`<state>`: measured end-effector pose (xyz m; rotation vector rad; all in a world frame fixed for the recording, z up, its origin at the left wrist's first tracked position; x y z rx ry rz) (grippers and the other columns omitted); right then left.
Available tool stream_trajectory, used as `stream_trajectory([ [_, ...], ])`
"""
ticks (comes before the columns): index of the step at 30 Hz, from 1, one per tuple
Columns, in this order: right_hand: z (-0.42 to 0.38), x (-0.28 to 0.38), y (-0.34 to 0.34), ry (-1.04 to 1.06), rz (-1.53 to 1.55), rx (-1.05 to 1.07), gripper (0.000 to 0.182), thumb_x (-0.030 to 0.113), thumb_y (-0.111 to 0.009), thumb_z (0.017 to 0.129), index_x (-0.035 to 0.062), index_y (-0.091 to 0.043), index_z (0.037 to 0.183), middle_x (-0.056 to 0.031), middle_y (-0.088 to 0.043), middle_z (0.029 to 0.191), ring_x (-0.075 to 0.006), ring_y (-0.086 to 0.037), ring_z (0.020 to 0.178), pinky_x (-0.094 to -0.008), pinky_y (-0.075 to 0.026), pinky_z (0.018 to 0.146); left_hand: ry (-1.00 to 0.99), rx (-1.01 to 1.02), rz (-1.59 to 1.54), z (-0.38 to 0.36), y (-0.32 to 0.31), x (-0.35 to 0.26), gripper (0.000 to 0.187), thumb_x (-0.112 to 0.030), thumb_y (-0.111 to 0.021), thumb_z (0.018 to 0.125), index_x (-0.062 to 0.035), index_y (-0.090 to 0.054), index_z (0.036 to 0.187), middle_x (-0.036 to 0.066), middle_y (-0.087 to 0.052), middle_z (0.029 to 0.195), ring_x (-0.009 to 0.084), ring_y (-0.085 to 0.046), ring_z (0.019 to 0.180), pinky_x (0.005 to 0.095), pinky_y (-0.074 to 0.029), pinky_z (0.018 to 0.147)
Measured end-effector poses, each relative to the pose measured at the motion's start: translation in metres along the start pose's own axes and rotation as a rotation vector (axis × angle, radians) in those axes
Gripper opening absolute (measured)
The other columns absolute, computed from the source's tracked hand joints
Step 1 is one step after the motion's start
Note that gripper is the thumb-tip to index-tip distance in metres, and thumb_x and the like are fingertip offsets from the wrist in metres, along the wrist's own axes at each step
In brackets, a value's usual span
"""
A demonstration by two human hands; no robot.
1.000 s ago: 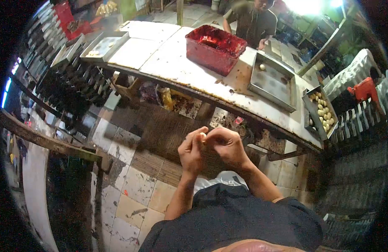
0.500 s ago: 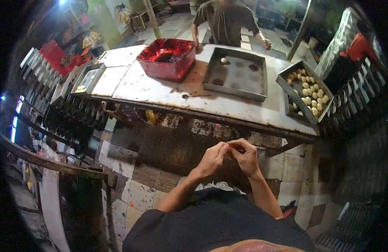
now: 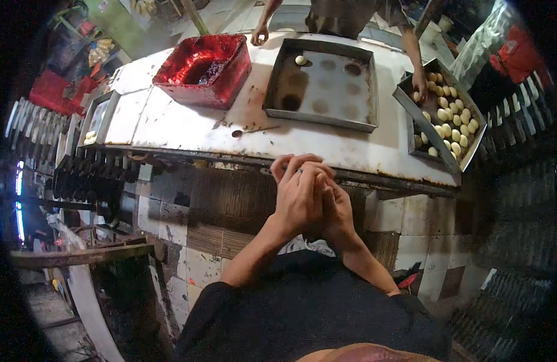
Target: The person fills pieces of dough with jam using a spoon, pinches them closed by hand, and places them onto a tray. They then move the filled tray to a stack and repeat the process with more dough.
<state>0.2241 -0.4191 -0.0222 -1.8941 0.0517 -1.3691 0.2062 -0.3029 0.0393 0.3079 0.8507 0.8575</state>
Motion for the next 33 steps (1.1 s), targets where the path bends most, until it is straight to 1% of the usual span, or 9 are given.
stream_trajectory([
  [2,0.031,0.005,-0.009,-0.076,0.009,-0.080,0.056,0.044,-0.066,0.100,-0.0012,-0.061,0.132,-0.0092,-0.066,0.124,-0.0165,-0.063,0.110,-0.0296,-0.049,0.098,0.128,0.128,-0.054,0.014,-0.002,0.035,0.031,-0.015,-0.053,0.104,-0.0070,-0.057,0.134,0.018,-0.066,0.129,0.0311,-0.058,0.127,0.0432,-0.039,0.107],
  [4,0.072,0.013,-0.006,-0.204,0.034,-0.055,0.051,0.036,-0.069,0.100,-0.0026,-0.060,0.131,-0.0093,-0.066,0.122,-0.0157,-0.062,0.111,-0.0295,-0.049,0.098,0.690,-0.024,-1.125,0.029,0.009,0.056,0.065,-0.007,-0.050,0.100,-0.0074,-0.024,0.160,0.017,-0.045,0.155,0.0292,-0.042,0.143,0.0512,-0.031,0.116],
  [5,0.092,0.027,-0.011,-0.102,-0.049,-0.090,0.046,0.027,-0.068,0.099,-0.0031,-0.060,0.132,-0.0086,-0.066,0.121,-0.0152,-0.063,0.107,-0.0288,-0.049,0.096,0.545,-0.079,-1.203,0.034,0.012,0.082,0.082,-0.009,-0.052,0.099,-0.0116,-0.003,0.165,0.016,-0.017,0.169,0.0299,-0.032,0.149,0.0512,-0.027,0.120],
  [10,0.231,0.060,0.022,1.035,-1.365,-0.489,0.042,0.008,-0.069,0.090,0.0012,-0.063,0.130,-0.0224,-0.064,0.126,-0.0379,-0.063,0.112,-0.0435,-0.052,0.098,0.662,-0.062,-0.938,0.070,0.019,0.174,0.064,-0.018,-0.058,0.099,-0.0035,-0.031,0.155,0.015,-0.038,0.156,0.0275,-0.043,0.140,0.0409,-0.036,0.114],
  [12,0.272,0.021,0.091,0.531,-1.617,-0.225,0.037,0.012,-0.070,0.090,0.0031,-0.066,0.126,-0.0236,-0.063,0.126,-0.0418,-0.058,0.118,-0.0479,-0.048,0.104,0.739,-0.011,-0.955,0.082,0.011,0.192,0.055,-0.022,-0.062,0.100,-0.0017,-0.044,0.147,0.014,-0.051,0.145,0.0257,-0.052,0.130,0.0382,-0.040,0.109],
  [15,0.227,-0.001,0.128,0.440,-1.708,-0.240,0.031,0.014,-0.070,0.090,0.0029,-0.070,0.118,-0.0237,-0.064,0.125,-0.0423,-0.056,0.120,-0.0495,-0.045,0.105,0.696,0.249,-0.698,0.089,-0.012,0.213,0.048,-0.029,-0.064,0.102,-0.0017,-0.055,0.139,0.011,-0.063,0.133,0.0208,-0.056,0.126,0.0347,-0.043,0.107],
  [24,0.091,0.132,0.219,0.302,-1.378,-0.748,0.021,0.009,-0.063,0.095,0.0008,-0.072,0.112,-0.0140,-0.069,0.116,-0.0312,-0.061,0.115,-0.0411,-0.049,0.100,0.143,0.745,0.221,0.096,-0.212,0.251,0.068,-0.043,-0.059,0.100,0.0038,-0.042,0.146,0.029,-0.038,0.156,0.0462,-0.040,0.142,0.0541,-0.036,0.116],
  [26,0.065,0.184,0.245,0.428,-1.356,-0.855,0.021,0.009,-0.062,0.095,0.0009,-0.072,0.113,-0.0137,-0.070,0.114,-0.0307,-0.064,0.110,-0.0396,-0.050,0.098,0.410,1.022,0.241,0.121,-0.219,0.232,0.065,-0.043,-0.060,0.100,0.0038,-0.046,0.144,0.029,-0.039,0.156,0.0464,-0.039,0.143,0.0548,-0.034,0.117],
  [33,0.042,0.261,0.376,0.485,-0.221,-0.633,0.064,0.052,-0.043,0.106,-0.0003,-0.052,0.142,-0.0184,-0.063,0.135,-0.0288,-0.063,0.120,-0.0414,-0.051,0.100,-0.049,0.585,-0.129,0.230,-0.337,0.041,0.038,-0.024,-0.065,0.097,-0.0034,-0.061,0.129,0.019,-0.058,0.141,0.0403,-0.052,0.131,0.0509,-0.041,0.108],
])
Point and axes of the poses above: each hand's wrist, its own z-axis towards the middle knuckle, its own y-axis out of the back of the hand, x = y × z, the point moved 2 cm from there along z, towards the middle knuckle
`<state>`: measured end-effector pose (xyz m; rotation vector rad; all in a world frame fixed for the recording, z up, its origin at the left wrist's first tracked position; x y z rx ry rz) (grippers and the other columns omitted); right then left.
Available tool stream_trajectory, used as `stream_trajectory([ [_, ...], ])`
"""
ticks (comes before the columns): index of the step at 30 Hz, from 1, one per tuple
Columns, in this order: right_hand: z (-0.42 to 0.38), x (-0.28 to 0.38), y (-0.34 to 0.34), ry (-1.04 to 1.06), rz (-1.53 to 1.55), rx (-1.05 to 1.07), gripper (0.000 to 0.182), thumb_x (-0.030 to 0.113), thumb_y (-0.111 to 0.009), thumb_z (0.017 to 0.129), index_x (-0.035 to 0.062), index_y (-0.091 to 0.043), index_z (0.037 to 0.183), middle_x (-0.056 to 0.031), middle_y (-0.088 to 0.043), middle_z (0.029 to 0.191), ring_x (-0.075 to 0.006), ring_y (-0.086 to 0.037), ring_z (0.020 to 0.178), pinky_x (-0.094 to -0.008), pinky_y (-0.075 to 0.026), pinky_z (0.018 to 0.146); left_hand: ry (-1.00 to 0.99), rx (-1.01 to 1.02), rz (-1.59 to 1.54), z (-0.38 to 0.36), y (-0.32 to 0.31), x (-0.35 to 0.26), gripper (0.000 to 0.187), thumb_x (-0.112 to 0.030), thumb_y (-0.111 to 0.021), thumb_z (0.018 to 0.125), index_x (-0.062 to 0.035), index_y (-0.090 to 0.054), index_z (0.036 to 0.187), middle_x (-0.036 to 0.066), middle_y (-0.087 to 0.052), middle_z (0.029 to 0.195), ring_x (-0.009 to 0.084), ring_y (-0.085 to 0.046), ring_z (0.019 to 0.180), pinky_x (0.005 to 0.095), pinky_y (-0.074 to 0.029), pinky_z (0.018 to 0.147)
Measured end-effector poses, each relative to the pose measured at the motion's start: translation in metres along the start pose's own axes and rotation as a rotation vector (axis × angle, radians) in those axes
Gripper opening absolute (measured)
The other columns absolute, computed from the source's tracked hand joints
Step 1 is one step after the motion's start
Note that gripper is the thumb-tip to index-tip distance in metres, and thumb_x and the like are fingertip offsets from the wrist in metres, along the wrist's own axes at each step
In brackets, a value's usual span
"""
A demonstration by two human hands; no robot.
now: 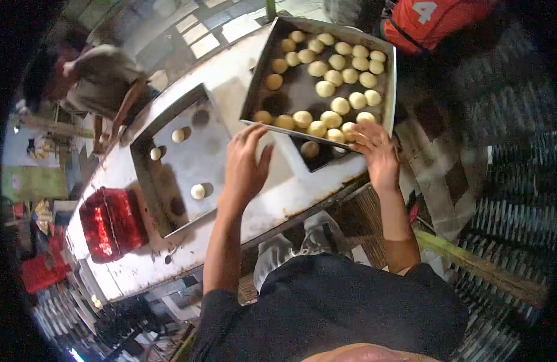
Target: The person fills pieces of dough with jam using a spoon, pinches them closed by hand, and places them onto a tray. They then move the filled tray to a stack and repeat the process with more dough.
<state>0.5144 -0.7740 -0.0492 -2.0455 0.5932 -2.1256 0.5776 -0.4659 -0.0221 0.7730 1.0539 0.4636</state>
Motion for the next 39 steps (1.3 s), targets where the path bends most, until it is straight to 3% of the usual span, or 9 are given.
stream_trajectory([
  [4,0.005,0.008,0.001,-0.128,0.373,0.016,0.071,0.058,-0.040,0.105,0.0010,-0.049,0.145,-0.0211,-0.059,0.139,-0.0334,-0.061,0.123,-0.0465,-0.049,0.103,-0.146,0.119,0.171,0.099,-0.092,-0.004,0.035,-0.016,-0.071,0.089,-0.0084,-0.066,0.122,0.013,-0.066,0.131,0.0377,-0.057,0.123,0.0490,-0.047,0.097],
  [9,-0.023,0.006,-0.002,-0.088,0.505,-0.003,0.071,0.059,-0.038,0.105,0.0015,-0.049,0.145,-0.0226,-0.058,0.140,-0.0355,-0.061,0.124,-0.0485,-0.050,0.102,0.116,0.546,0.304,0.117,-0.113,-0.001,0.030,-0.025,-0.071,0.086,-0.0060,-0.072,0.109,0.020,-0.072,0.106,0.0402,-0.066,0.099,0.0468,-0.047,0.091],
  [12,-0.047,0.001,-0.009,-0.167,0.548,0.004,0.070,0.059,-0.038,0.105,0.0023,-0.051,0.145,-0.0227,-0.061,0.136,-0.0348,-0.061,0.122,-0.0475,-0.051,0.101,0.112,0.146,-0.300,0.069,-0.054,-0.001,0.025,-0.022,-0.056,0.104,-0.0026,-0.070,0.110,0.023,-0.069,0.103,0.0368,-0.063,0.102,0.0426,-0.048,0.093],
  [15,-0.064,-0.007,-0.029,-0.222,0.534,0.119,0.068,0.058,-0.041,0.105,0.0023,-0.052,0.143,-0.0219,-0.063,0.133,-0.0339,-0.063,0.119,-0.0462,-0.051,0.100,0.357,-0.002,-0.767,-0.032,0.065,-0.030,0.035,-0.027,-0.051,0.108,0.0031,-0.062,0.121,0.005,-0.066,0.105,0.0139,-0.058,0.105,0.0298,-0.045,0.095],
  [17,-0.081,-0.013,-0.054,-0.220,0.451,0.142,0.045,0.031,-0.065,0.101,0.0038,-0.057,0.136,-0.0125,-0.070,0.109,-0.0236,-0.068,0.096,-0.0374,-0.054,0.085,0.351,-0.125,-1.081,-0.135,0.105,0.003,0.040,-0.035,-0.053,0.106,-0.0027,-0.055,0.129,0.005,-0.062,0.103,0.0137,-0.060,0.103,0.0279,-0.046,0.096],
  [20,-0.119,-0.028,-0.113,-0.121,0.262,0.209,0.035,0.004,-0.067,0.096,0.0023,-0.061,0.131,-0.0026,-0.063,0.086,-0.0149,-0.061,0.076,-0.0303,-0.049,0.070,0.429,-0.219,-1.106,-0.300,0.139,0.007,0.045,-0.032,-0.068,0.098,-0.0032,-0.051,0.127,0.011,-0.064,0.110,0.0230,-0.067,0.104,0.0359,-0.051,0.096],
  [28,-0.321,-0.099,-0.298,-0.488,0.202,0.736,0.025,0.006,-0.058,0.102,0.0013,-0.065,0.126,0.0001,-0.055,0.065,-0.0082,-0.049,0.055,-0.0244,-0.040,0.054,0.818,-1.143,-1.358,-0.689,0.080,-0.082,0.032,-0.019,-0.061,0.100,-0.0031,-0.052,0.126,0.010,-0.062,0.110,0.0253,-0.064,0.100,0.0435,-0.051,0.097],
  [33,-0.422,-0.111,-0.389,-0.488,0.103,1.085,0.037,0.009,-0.057,0.104,0.0041,-0.054,0.141,0.0031,-0.048,0.072,-0.0076,-0.046,0.064,-0.0247,-0.039,0.061,0.849,-1.609,-1.166,-0.784,0.075,-0.127,0.026,-0.020,-0.058,0.102,-0.0032,-0.056,0.121,0.010,-0.062,0.106,0.0259,-0.062,0.098,0.0451,-0.050,0.095],
  [39,-0.457,-0.113,-0.445,-0.485,0.229,1.226,0.061,0.013,-0.064,0.101,0.0122,-0.037,0.156,0.0002,-0.050,0.082,-0.0116,-0.050,0.077,-0.0257,-0.042,0.072,0.634,-1.674,-1.096,-0.796,0.126,-0.098,0.027,-0.026,-0.059,0.103,-0.0043,-0.056,0.120,0.009,-0.059,0.113,0.0246,-0.060,0.101,0.0432,-0.049,0.096],
])
Point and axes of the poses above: each hand's wrist, its own z-axis towards the middle knuckle, its own y-axis out of the back of the hand, x = y × z, the point moved 2 cm from there along z, towards the middle knuckle
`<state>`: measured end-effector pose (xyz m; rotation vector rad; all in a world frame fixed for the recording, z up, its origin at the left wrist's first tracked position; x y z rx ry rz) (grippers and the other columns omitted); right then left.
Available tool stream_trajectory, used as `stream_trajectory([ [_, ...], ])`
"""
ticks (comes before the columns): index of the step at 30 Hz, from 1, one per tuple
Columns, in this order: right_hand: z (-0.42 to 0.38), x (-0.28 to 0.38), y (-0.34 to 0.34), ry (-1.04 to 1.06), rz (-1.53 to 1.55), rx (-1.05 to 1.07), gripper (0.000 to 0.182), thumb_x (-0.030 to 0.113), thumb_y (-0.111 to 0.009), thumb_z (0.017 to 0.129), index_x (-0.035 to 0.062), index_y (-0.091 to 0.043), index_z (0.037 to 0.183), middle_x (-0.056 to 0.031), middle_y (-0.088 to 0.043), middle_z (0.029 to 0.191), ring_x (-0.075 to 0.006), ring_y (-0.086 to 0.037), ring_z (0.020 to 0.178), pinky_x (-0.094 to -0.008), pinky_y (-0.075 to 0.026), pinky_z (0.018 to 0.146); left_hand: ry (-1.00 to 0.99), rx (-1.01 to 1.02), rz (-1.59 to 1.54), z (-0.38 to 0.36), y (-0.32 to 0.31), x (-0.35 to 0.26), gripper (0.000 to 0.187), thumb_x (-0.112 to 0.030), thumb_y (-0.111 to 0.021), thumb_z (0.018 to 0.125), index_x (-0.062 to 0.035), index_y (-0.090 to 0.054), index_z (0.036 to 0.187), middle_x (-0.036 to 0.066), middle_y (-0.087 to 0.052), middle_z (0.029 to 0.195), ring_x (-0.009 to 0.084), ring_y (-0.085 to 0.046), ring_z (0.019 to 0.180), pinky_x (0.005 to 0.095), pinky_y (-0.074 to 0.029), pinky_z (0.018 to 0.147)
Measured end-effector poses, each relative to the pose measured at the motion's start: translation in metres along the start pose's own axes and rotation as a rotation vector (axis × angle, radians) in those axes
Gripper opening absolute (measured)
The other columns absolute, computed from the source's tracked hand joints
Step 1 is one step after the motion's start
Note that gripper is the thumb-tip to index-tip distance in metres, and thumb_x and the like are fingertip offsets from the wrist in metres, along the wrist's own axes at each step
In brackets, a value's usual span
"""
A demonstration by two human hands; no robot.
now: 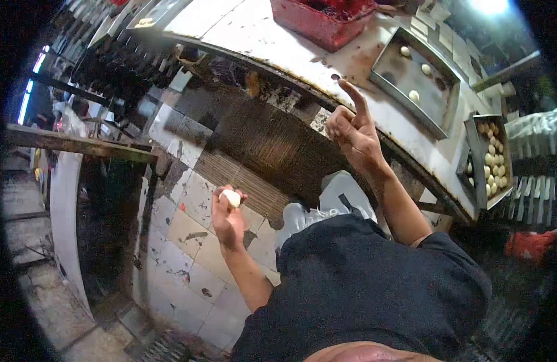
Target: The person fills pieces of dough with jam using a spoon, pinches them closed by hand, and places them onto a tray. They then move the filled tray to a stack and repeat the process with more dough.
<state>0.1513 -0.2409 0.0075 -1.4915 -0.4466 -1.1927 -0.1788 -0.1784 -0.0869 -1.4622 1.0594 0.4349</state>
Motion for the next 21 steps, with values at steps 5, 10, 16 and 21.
stream_trajectory([
  [5,0.024,-0.004,0.023,-0.055,-0.069,-0.122,0.055,0.011,-0.066,0.100,0.0013,-0.045,0.151,-0.0045,-0.061,0.084,-0.0148,-0.063,0.083,-0.0288,-0.049,0.079,0.091,0.094,-0.054,0.059,-0.029,0.009,0.024,-0.023,-0.058,0.104,-0.0039,-0.056,0.119,0.009,-0.057,0.114,0.0242,-0.060,0.100,0.0421,-0.050,0.094],
  [10,0.055,0.004,0.074,-0.096,-0.160,-0.184,0.044,0.009,-0.055,0.105,-0.0035,-0.050,0.146,-0.0075,-0.071,0.084,-0.0154,-0.066,0.078,-0.0312,-0.053,0.082,0.231,0.111,0.081,0.112,-0.080,0.030,0.021,-0.015,-0.052,0.105,-0.0018,-0.054,0.121,0.012,-0.058,0.112,0.0255,-0.062,0.099,0.0431,-0.051,0.094],
  [16,0.097,0.005,0.102,-0.067,-0.167,-0.279,0.049,0.012,-0.059,0.104,-0.0005,-0.046,0.150,-0.0135,-0.076,0.099,-0.0174,-0.070,0.093,-0.0305,-0.054,0.087,0.372,0.223,0.183,0.149,-0.150,0.040,0.023,-0.011,-0.051,0.102,-0.0004,-0.052,0.122,0.013,-0.058,0.114,0.0264,-0.062,0.100,0.0433,-0.053,0.093],
  [21,0.124,0.007,0.103,-0.109,-0.119,-0.228,0.041,0.006,-0.063,0.099,-0.0015,-0.054,0.139,-0.0098,-0.071,0.101,-0.0140,-0.067,0.089,-0.0270,-0.052,0.084,0.349,0.204,0.178,0.172,-0.162,0.035,0.024,-0.012,-0.053,0.101,-0.0002,-0.052,0.122,0.012,-0.058,0.114,0.0257,-0.063,0.099,0.0427,-0.053,0.092],
])
Point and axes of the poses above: each hand's wrist, its own z-axis towards the middle knuckle, its own y-axis out of the back of the hand, x = y × z, the point moved 2 cm from there along z, towards the middle knuckle
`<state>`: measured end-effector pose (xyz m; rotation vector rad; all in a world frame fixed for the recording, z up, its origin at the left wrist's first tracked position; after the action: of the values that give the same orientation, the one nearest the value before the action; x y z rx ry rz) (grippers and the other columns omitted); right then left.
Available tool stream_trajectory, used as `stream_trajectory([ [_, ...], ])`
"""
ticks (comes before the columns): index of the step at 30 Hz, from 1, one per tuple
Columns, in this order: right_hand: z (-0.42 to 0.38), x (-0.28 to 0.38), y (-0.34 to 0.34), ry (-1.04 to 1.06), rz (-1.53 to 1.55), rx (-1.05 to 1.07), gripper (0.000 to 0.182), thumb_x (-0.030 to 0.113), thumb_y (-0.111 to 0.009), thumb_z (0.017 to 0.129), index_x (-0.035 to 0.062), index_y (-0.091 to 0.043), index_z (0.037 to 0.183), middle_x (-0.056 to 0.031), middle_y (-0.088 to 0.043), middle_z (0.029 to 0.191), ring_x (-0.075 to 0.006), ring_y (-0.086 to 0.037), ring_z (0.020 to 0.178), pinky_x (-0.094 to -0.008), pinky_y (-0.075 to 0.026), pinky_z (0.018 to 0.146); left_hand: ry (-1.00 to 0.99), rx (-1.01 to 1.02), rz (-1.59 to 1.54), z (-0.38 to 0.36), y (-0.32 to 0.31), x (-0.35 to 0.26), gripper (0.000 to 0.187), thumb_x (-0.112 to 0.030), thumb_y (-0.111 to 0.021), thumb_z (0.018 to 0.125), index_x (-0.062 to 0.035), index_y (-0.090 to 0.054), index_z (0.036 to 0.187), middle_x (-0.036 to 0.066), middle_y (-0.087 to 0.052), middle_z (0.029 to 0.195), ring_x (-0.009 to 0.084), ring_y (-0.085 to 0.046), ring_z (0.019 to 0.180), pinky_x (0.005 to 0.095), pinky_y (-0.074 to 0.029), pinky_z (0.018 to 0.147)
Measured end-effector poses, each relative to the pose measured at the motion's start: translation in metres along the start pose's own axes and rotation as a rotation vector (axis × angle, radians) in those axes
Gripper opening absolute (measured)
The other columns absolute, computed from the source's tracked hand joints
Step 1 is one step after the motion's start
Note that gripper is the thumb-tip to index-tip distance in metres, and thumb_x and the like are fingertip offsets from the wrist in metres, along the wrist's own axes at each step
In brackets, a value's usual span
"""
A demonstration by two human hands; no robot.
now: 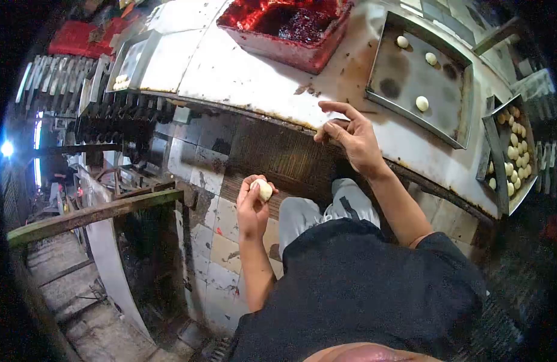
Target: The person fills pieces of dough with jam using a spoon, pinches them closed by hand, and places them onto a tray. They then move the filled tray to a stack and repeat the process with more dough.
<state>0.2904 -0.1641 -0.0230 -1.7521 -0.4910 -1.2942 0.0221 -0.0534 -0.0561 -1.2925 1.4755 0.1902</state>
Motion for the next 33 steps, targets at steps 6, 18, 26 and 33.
stream_trajectory([
  [6,0.020,0.000,-0.017,0.140,0.060,-0.148,0.017,0.005,-0.062,0.099,-0.0017,-0.063,0.115,0.0012,-0.056,0.078,-0.0066,-0.049,0.067,-0.0230,-0.042,0.065,-0.030,0.059,-0.115,0.015,0.034,-0.011,0.024,-0.013,-0.053,0.102,0.0007,-0.053,0.121,0.013,-0.058,0.114,0.0280,-0.063,0.100,0.0421,-0.052,0.095],
  [18,0.001,-0.089,-0.181,0.151,-0.143,0.021,0.027,0.010,-0.059,0.104,0.0030,-0.053,0.129,-0.0018,-0.052,0.082,-0.0112,-0.050,0.077,-0.0269,-0.044,0.072,-0.177,-0.087,-0.151,0.000,0.215,-0.093,0.019,-0.013,-0.056,0.101,-0.0029,-0.054,0.117,0.009,-0.059,0.106,0.0216,-0.063,0.094,0.0400,-0.055,0.089],
  [26,-0.011,-0.123,-0.265,0.043,-0.550,0.126,0.017,-0.004,-0.069,0.090,-0.0005,-0.070,0.106,-0.0056,-0.071,0.095,-0.0110,-0.066,0.083,-0.0267,-0.053,0.074,-0.124,-0.213,-0.182,-0.031,0.338,-0.111,0.023,-0.006,-0.057,0.099,-0.0056,-0.055,0.121,0.005,-0.061,0.107,0.0178,-0.064,0.096,0.0352,-0.056,0.087],
  [33,-0.001,-0.100,-0.268,-0.019,-0.536,0.035,0.016,0.016,-0.060,0.105,0.0035,-0.065,0.115,0.0053,-0.050,0.070,-0.0020,-0.041,0.054,-0.0223,-0.031,0.048,-0.248,-0.118,-0.042,0.002,0.306,-0.122,0.035,-0.003,-0.065,0.098,-0.0052,-0.054,0.131,0.007,-0.062,0.110,0.0212,-0.066,0.100,0.0355,-0.056,0.093],
])
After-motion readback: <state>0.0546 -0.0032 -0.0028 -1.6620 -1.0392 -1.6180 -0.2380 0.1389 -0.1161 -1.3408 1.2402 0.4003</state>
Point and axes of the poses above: each hand's wrist, its own z-axis towards the middle knuckle, its own y-axis out of the back of the hand, x = y × z, the point moved 2 cm from there along z, towards the middle knuckle
